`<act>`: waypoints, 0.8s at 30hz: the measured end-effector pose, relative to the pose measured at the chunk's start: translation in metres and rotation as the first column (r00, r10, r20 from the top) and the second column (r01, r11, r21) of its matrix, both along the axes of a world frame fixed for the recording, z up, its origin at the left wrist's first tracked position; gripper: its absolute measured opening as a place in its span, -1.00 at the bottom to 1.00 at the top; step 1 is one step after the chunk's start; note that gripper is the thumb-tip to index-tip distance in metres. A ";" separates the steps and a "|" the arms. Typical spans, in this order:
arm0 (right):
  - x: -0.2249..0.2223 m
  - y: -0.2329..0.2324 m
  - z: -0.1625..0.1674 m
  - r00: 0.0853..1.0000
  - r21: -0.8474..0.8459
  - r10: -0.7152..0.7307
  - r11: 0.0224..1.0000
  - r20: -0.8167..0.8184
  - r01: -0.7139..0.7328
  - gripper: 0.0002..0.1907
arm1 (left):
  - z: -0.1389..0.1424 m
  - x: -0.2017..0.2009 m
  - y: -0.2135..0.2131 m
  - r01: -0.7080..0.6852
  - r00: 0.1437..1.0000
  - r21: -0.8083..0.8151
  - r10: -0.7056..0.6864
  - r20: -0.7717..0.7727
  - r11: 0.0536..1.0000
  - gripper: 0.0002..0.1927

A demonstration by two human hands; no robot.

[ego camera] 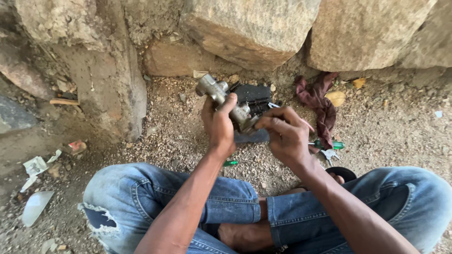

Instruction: The person sits on the ground and uses a hammer and a small metal rod to tap and adjust a cylindrical metal component. They repeatedly strike the component and rotate it to work on different sides.

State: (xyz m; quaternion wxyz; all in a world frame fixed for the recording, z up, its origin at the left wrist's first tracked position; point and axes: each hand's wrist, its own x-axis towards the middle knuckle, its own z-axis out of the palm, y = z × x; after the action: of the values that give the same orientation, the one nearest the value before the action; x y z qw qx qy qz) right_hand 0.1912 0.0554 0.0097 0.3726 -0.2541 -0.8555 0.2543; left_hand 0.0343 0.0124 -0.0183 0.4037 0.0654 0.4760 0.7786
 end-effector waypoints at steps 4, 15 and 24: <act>0.000 -0.007 0.002 0.999 0.022 -0.006 1.000 -0.034 0.007 -0.67 | -0.007 0.003 0.004 -0.044 0.999 -0.042 0.043 -0.023 0.998 -0.63; -0.001 -0.006 -0.017 0.999 0.192 0.029 0.981 -0.014 -0.025 -0.60 | -0.014 0.008 0.007 -0.255 0.925 -0.070 0.222 -0.310 0.964 -0.60; 0.006 0.002 -0.022 0.997 0.150 0.013 0.988 0.074 -0.024 -0.69 | 0.003 0.004 0.003 -0.197 0.948 -0.138 0.153 -0.280 0.971 -0.61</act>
State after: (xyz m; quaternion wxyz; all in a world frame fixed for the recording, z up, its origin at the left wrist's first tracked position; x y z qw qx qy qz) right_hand 0.1974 0.0575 -0.0118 0.3571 -0.2264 -0.8876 0.1828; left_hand 0.0384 0.0157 -0.0149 0.2690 0.0937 0.5926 0.7535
